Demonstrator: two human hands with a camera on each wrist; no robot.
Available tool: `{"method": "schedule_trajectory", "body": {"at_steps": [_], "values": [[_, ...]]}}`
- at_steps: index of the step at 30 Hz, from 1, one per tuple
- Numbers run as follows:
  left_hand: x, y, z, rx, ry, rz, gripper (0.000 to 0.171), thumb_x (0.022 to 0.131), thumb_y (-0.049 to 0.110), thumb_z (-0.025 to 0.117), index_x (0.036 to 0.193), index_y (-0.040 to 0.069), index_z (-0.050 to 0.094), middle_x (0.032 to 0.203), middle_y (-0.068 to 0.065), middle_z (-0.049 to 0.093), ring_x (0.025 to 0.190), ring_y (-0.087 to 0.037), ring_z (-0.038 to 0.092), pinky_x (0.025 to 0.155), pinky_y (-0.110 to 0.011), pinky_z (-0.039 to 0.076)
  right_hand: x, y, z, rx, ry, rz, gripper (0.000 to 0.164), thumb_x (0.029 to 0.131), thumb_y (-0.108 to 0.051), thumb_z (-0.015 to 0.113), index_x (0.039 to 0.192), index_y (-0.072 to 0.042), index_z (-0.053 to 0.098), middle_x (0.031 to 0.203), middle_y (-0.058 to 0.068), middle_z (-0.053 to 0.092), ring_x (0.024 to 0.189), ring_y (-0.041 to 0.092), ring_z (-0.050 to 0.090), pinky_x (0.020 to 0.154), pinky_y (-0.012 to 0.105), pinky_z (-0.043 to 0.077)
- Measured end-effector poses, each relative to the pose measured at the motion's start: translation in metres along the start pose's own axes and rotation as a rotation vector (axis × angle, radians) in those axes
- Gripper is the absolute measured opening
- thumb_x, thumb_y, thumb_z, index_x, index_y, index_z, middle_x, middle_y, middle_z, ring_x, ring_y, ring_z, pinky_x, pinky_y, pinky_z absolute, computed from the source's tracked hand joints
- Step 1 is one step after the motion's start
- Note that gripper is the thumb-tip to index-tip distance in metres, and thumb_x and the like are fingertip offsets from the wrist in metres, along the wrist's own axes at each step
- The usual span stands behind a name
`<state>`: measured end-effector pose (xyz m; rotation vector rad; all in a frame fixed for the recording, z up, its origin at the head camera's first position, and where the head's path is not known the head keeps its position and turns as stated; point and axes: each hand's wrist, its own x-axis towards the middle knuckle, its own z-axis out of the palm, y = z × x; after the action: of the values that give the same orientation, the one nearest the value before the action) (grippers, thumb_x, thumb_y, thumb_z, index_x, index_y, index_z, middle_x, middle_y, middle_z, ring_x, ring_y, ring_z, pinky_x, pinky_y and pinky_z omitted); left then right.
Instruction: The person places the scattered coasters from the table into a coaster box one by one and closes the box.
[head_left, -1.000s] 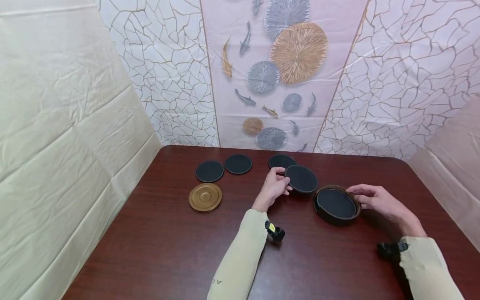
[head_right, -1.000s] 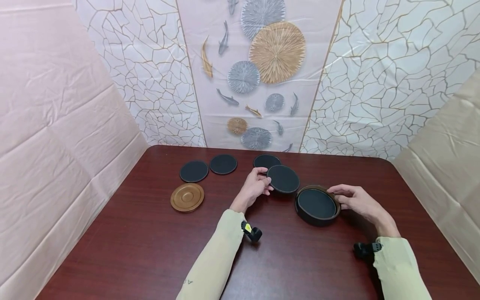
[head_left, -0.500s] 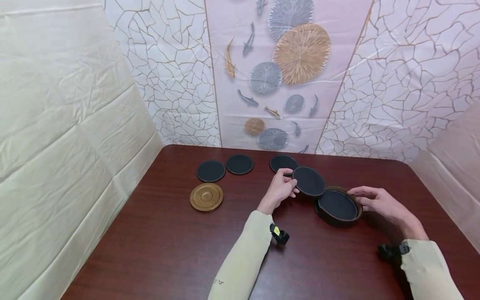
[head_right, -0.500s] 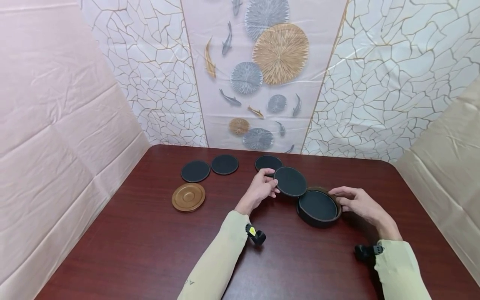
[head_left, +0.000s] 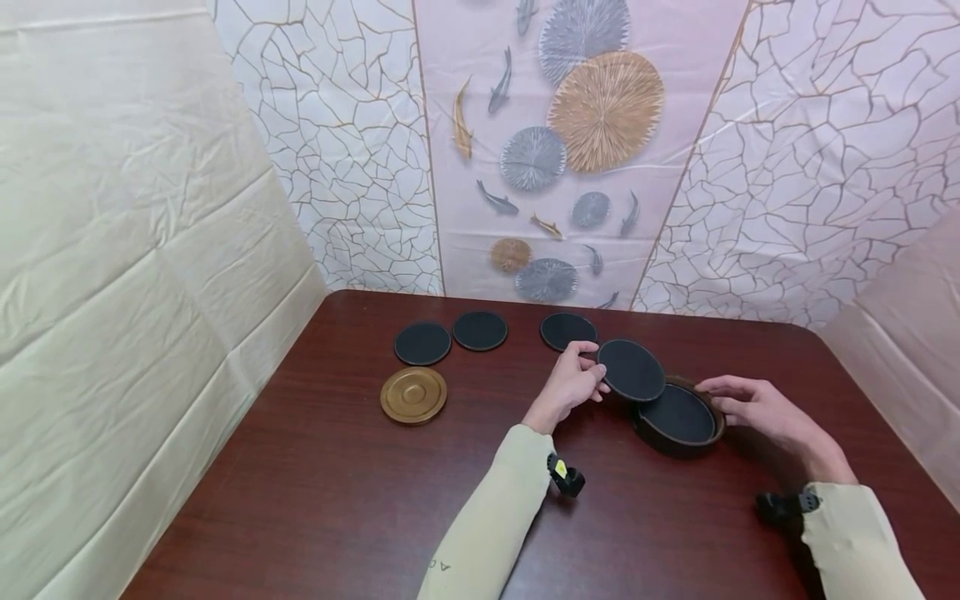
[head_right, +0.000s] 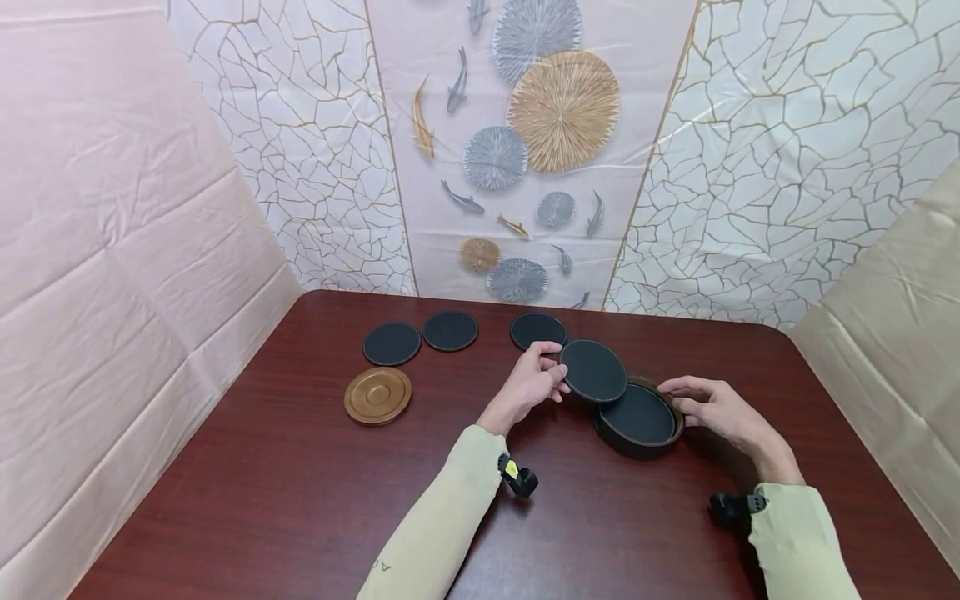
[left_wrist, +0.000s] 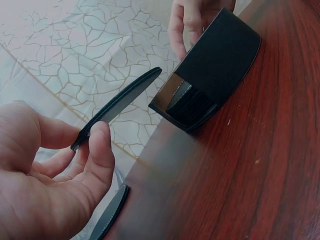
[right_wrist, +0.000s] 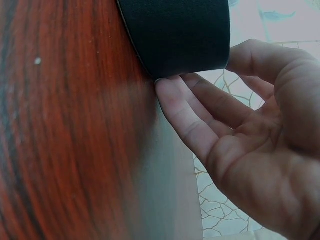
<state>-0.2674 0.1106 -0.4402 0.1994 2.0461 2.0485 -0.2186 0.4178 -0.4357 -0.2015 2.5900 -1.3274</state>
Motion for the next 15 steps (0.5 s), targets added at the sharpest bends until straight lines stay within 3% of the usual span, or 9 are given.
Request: {"method": "schedule_trajectory", "body": {"at_steps": [6, 15], "values": [[-0.003, 0.000, 0.006, 0.042, -0.017, -0.017, 0.032, 0.096, 0.007, 0.061, 0.126, 0.013, 0.051, 0.086, -0.004, 0.059, 0.083, -0.039, 0.070, 0.066, -0.043, 0.059, -0.001, -0.002, 0.001, 0.002, 0.001, -0.005, 0.040, 0.101, -0.019, 0.055, 0.135, 0.002, 0.053, 0.130, 0.029, 0.054, 0.088, 0.013, 0.066, 0.075, 0.029, 0.058], [-0.005, -0.003, 0.016, 0.055, -0.060, -0.017, 0.031, 0.096, 0.008, 0.061, 0.124, 0.014, 0.051, 0.084, -0.004, 0.059, 0.074, -0.031, 0.070, 0.060, -0.037, 0.057, -0.001, -0.002, 0.001, -0.020, 0.013, -0.007, 0.039, 0.101, -0.019, 0.055, 0.134, 0.001, 0.054, 0.129, 0.025, 0.055, 0.088, 0.011, 0.065, 0.075, 0.030, 0.057]]}}
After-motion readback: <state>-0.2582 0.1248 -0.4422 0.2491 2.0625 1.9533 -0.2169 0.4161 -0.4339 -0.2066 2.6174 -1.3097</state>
